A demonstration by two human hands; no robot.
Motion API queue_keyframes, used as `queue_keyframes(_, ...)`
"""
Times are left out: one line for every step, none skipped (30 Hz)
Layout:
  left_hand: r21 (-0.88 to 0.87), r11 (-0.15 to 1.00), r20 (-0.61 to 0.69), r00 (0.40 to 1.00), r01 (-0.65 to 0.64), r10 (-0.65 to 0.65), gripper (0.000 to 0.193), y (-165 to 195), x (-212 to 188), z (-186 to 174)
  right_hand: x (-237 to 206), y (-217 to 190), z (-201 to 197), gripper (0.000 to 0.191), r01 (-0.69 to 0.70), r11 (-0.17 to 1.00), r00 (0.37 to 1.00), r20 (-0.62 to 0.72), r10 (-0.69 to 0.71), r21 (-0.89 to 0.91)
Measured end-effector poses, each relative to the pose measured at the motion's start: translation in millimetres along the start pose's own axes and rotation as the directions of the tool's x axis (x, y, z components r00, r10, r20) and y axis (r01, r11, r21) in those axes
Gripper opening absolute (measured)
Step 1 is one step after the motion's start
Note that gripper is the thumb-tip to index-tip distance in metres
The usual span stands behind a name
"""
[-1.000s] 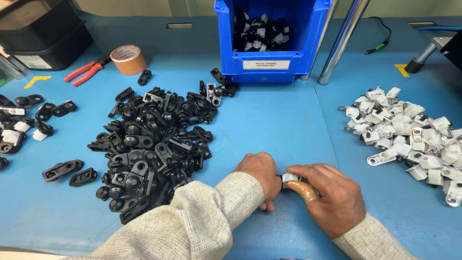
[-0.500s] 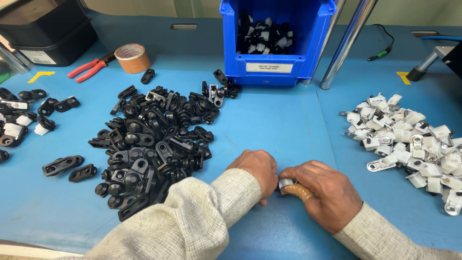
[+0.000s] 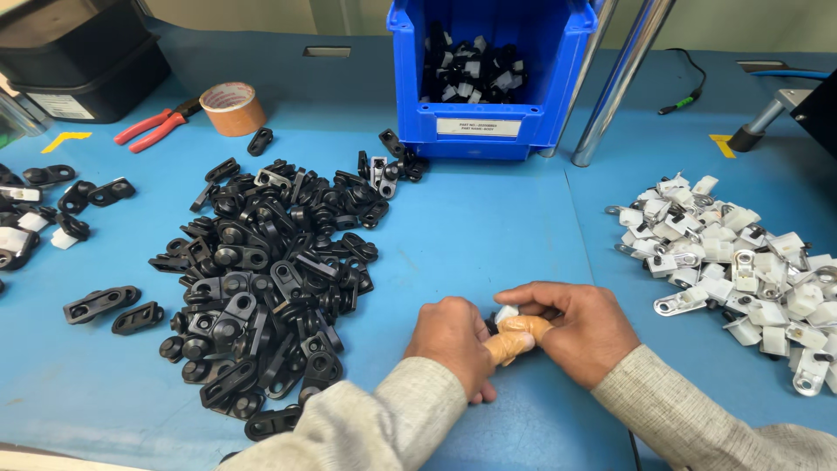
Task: The person picks a black plastic bracket from a pile on the workbench, takes a white plastic clip from a pile on the right, presses the clip into the bracket by hand, and places the assembled part into a blue bin. The person repeats this assembly cycle one part at a time throughout the episode.
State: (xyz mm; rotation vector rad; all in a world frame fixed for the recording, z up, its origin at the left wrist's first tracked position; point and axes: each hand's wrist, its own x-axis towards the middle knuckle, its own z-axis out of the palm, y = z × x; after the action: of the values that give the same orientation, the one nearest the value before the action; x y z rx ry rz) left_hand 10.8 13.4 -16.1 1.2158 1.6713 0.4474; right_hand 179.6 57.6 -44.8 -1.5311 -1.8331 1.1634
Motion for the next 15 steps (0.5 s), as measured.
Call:
queue_keyframes(0.021, 1.000, -0.012, 1.000, 0.020, -0.020, 0.015, 2.1, 1.6, -0.5, 3.0, 2.9, 0.6, 0.041, 0.005, 0.997, 1.000, 0.020, -0.006, 0.071)
queue_keyframes(0.041, 0.998, -0.023, 0.999, 0.040, -0.039, 0.008, 4.0, 3.2, -1.6, 5.5, 5.7, 1.1, 0.043, 0.008, 0.990, 0.999, 0.039, -0.014, 0.141)
queue_keyframes(0.028, 0.998, -0.015, 0.999, 0.050, -0.049, 0.014, 5.1, 3.2, -2.7, 6.9, 8.2, 1.7, 0.038, -0.018, 0.990, 0.999, 0.042, 0.013, 0.141)
queue_keyframes(0.015, 0.998, -0.007, 0.998, 0.059, -0.059, 0.025, 6.1, 2.6, -3.5, 8.3, 10.2, 2.1, 0.034, -0.045, 0.989, 0.998, 0.044, 0.039, 0.140)
queue_keyframes(0.000, 0.998, 0.001, 0.998, 0.070, -0.070, 0.036, 6.7, 1.0, -4.1, 8.6, 11.8, 2.9, 0.030, -0.071, 0.988, 0.997, 0.048, 0.065, 0.138)
queue_keyframes(-0.020, 0.998, 0.000, 0.998, 0.058, -0.058, 0.034, 7.5, -0.5, -4.8, 9.5, 13.1, 3.6, 0.029, -0.086, 0.987, 0.996, 0.050, 0.080, 0.136)
queue_keyframes(-0.040, 0.998, -0.001, 0.999, 0.045, -0.045, 0.032, 8.4, -2.3, -4.8, 10.1, 13.8, 4.0, 0.029, -0.102, 0.986, 0.994, 0.050, 0.096, 0.133)
queue_keyframes(-0.059, 0.998, -0.001, 0.999, 0.032, -0.032, 0.031, 9.3, -4.1, -4.6, 10.4, 14.4, 4.4, 0.028, -0.120, 0.984, 0.992, 0.050, 0.114, 0.130)
queue_keyframes(-0.045, 0.997, -0.009, 0.998, 0.058, -0.059, 0.029, 11.1, -5.1, -4.2, 10.6, 14.8, 4.6, 0.028, -0.095, 0.988, 0.995, 0.048, 0.089, 0.125)
queue_keyframes(-0.032, 0.996, -0.018, 0.996, 0.085, -0.085, 0.027, 13.2, -5.1, -4.1, 10.5, 14.9, 4.7, 0.029, -0.069, 0.990, 0.997, 0.047, 0.064, 0.119)
queue_keyframes(-0.019, 0.994, -0.026, 0.993, 0.111, -0.111, 0.026, 13.9, -6.0, -4.6, 9.8, 15.0, 4.8, 0.030, -0.044, 0.992, 0.998, 0.045, 0.039, 0.114)
queue_keyframes(-0.045, 0.994, -0.030, 0.994, 0.104, -0.105, 0.023, 14.1, -6.8, -5.2, 8.6, 15.0, 5.3, 0.035, 0.042, 0.988, 0.998, 0.044, -0.049, 0.149)
queue_keyframes(-0.071, 0.993, -0.035, 0.994, 0.097, -0.099, 0.021, 13.8, -7.5, -5.9, 6.7, 14.5, 6.9, 0.040, 0.127, 0.975, 0.990, 0.041, -0.137, 0.184)
queue_keyframes(-0.097, 0.991, -0.038, 0.995, 0.088, -0.092, 0.019, 13.4, -7.8, -6.2, 5.7, 13.7, 7.8, 0.046, 0.210, 0.953, 0.974, 0.032, -0.222, 0.218)
queue_keyframes(-0.080, 0.994, -0.058, 0.995, 0.073, -0.078, 0.017, 13.5, -8.1, -5.4, 2.6, 12.9, 7.8, 0.047, 0.235, 0.968, 0.972, -0.010, -0.235, 0.085)
